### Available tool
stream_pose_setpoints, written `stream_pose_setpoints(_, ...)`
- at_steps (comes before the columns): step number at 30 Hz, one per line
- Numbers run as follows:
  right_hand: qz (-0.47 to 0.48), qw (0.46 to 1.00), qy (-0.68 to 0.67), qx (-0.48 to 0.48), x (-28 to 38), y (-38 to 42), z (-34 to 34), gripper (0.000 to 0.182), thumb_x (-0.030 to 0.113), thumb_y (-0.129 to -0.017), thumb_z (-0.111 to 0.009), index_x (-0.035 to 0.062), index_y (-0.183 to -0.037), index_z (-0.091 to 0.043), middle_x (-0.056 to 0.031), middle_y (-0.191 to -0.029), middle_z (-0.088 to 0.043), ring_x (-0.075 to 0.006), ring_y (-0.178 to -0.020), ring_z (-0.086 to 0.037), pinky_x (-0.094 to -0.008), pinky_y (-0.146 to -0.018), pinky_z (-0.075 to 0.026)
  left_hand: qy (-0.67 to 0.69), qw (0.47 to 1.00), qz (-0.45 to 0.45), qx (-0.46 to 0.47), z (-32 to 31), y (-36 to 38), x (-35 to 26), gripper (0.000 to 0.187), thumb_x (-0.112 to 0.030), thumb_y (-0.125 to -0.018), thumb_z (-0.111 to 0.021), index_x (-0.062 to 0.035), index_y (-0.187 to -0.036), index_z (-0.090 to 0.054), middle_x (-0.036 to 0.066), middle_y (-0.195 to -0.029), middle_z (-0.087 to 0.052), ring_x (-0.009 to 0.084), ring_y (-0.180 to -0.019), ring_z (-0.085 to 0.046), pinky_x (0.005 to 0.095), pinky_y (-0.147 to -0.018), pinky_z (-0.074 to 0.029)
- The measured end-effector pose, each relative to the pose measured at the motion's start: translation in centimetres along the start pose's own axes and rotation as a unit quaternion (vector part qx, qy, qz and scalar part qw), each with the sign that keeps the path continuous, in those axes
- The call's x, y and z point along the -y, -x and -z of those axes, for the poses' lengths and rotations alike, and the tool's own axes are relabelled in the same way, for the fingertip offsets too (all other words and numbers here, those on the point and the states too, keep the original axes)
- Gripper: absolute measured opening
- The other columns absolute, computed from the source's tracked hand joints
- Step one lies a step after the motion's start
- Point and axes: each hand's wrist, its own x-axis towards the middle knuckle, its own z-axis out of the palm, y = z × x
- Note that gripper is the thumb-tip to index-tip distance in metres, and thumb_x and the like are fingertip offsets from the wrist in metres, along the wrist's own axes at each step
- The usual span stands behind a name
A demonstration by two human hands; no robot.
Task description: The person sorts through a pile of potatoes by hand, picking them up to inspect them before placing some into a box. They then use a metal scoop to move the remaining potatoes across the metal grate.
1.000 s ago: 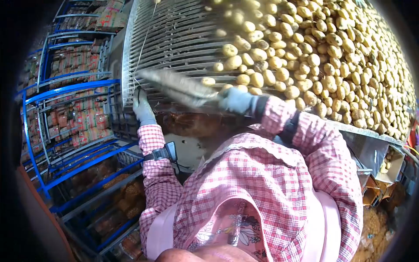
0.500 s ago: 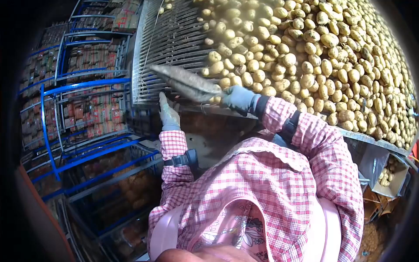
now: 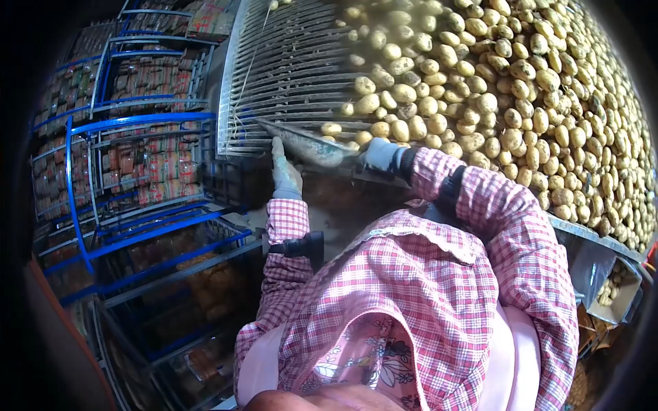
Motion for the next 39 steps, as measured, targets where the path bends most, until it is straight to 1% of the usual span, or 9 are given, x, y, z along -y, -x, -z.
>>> stream_pose_setpoints(3,0.075,0.963,-0.242,-0.092,-2.1,-1.7,0.2,0.029,0.027,-0.082,-0.07,0.0012,-0.096,-0.073,-0.0046,-0.071,-0.067,-0.0139,-0.061,-0.063,-0.0316,-0.057,-0.051,0.003,0.998,-0.024,0.055,0.3,-0.4,-0.8,0.089,-0.065,-0.089,-0.064,-0.0168,-0.157,-0.033,0.008,-0.161,-0.031,0.0285,-0.143,-0.035,0.0511,-0.115,-0.03)
stream_pose_setpoints(10,0.107,0.975,-0.056,0.186,1.0,-1.2,-0.4,0.022,0.022,-0.091,-0.06,0.0176,-0.105,-0.076,-0.0035,-0.071,-0.064,-0.0138,-0.056,-0.063,-0.0296,-0.051,-0.053,0.023,0.996,-0.064,0.057,4.2,-3.5,-0.7,0.089,-0.066,-0.09,-0.06,-0.0104,-0.155,-0.034,0.011,-0.158,-0.035,0.0243,-0.14,-0.038,0.0494,-0.118,-0.024)
stream_pose_setpoints(14,0.51,0.852,0.121,0.02,-7.1,-7.6,-2.5,0.025,0.026,-0.088,-0.069,0.0157,-0.109,-0.075,-0.0057,-0.077,-0.068,-0.0185,-0.062,-0.065,-0.0328,-0.057,-0.053,-0.015,0.998,0.039,0.043,3.0,-2.4,-0.2,0.093,-0.068,-0.09,-0.058,-0.011,-0.157,-0.029,0.012,-0.165,-0.022,0.0265,-0.144,-0.03,0.0546,-0.118,-0.016)
stream_pose_setpoints(16,0.083,0.993,-0.046,0.062,-7.6,-7.0,-2.7,0.031,0.03,-0.08,-0.072,0.0107,-0.104,-0.076,-0.0092,-0.086,-0.072,-0.0256,-0.082,-0.07,-0.0391,-0.075,-0.055,-0.017,0.995,0.074,0.068,1.3,-1.9,0.2,0.095,-0.067,-0.088,-0.062,-0.01,-0.157,-0.031,0.011,-0.164,-0.026,0.0238,-0.144,-0.03,0.0523,-0.118,-0.016)
stream_pose_setpoints(18,-0.019,0.999,-0.036,-0.021,-2.4,-1.3,-0.9,0.038,0.04,-0.085,-0.071,0.0092,-0.106,-0.076,-0.0142,-0.096,-0.074,-0.0288,-0.09,-0.071,-0.0399,-0.083,-0.054,-0.042,0.997,0.029,0.061,-0.3,-2.5,1.6,0.09,-0.064,-0.087,-0.067,-0.009,-0.152,-0.039,0.01,-0.158,-0.036,0.0229,-0.14,-0.036,0.0492,-0.118,-0.022)
stream_pose_setpoints(22,0.009,0.998,0.023,-0.056,-2.5,-1.4,-1.0,0.05,0.052,-0.083,-0.068,0.007,-0.103,-0.076,-0.0197,-0.102,-0.073,-0.0343,-0.096,-0.07,-0.0424,-0.088,-0.053,-0.018,0.997,0.008,0.072,-3.7,-0.8,-0.5,0.077,-0.046,-0.09,-0.074,-0.0039,-0.148,-0.045,0.009,-0.15,-0.047,0.0209,-0.135,-0.044,0.0351,-0.115,-0.034)
stream_pose_setpoints(27,0.016,0.997,0.023,-0.067,-3.3,0.9,0.1,0.045,0.041,-0.085,-0.066,0.0077,-0.114,-0.072,-0.0225,-0.104,-0.072,-0.0372,-0.1,-0.069,-0.0444,-0.089,-0.052,0.039,0.996,0.059,0.061,-3.7,-2.9,2.7,0.049,-0.04,-0.089,-0.073,-0.0047,-0.122,-0.064,0.01,-0.125,-0.064,0.0237,-0.116,-0.058,0.0423,-0.104,-0.045)
stream_pose_setpoints(33,0.011,0.995,0.015,-0.099,-6.2,2.2,1.8,0.042,0.037,-0.083,-0.065,0.005,-0.109,-0.072,-0.0237,-0.101,-0.072,-0.0395,-0.099,-0.069,-0.0462,-0.087,-0.052,0.047,0.984,0.069,0.159,-10.9,-0.5,0.2,0.048,-0.031,-0.09,-0.067,-0.0026,-0.128,-0.061,0.012,-0.129,-0.062,0.0258,-0.119,-0.058,0.0426,-0.106,-0.046)
stream_pose_setpoints(39,0.002,0.966,-0.237,-0.104,-9.8,0.8,4.0,0.024,0.02,-0.08,-0.067,0.002,-0.095,-0.071,-0.0076,-0.075,-0.069,-0.0184,-0.067,-0.064,-0.0348,-0.064,-0.052,0.083,0.939,0.129,0.308,-19.4,-4.0,0.7,0.051,-0.033,-0.087,-0.064,-0.0041,-0.129,-0.06,0.012,-0.129,-0.063,0.0293,-0.118,-0.06,0.0442,-0.105,-0.047)
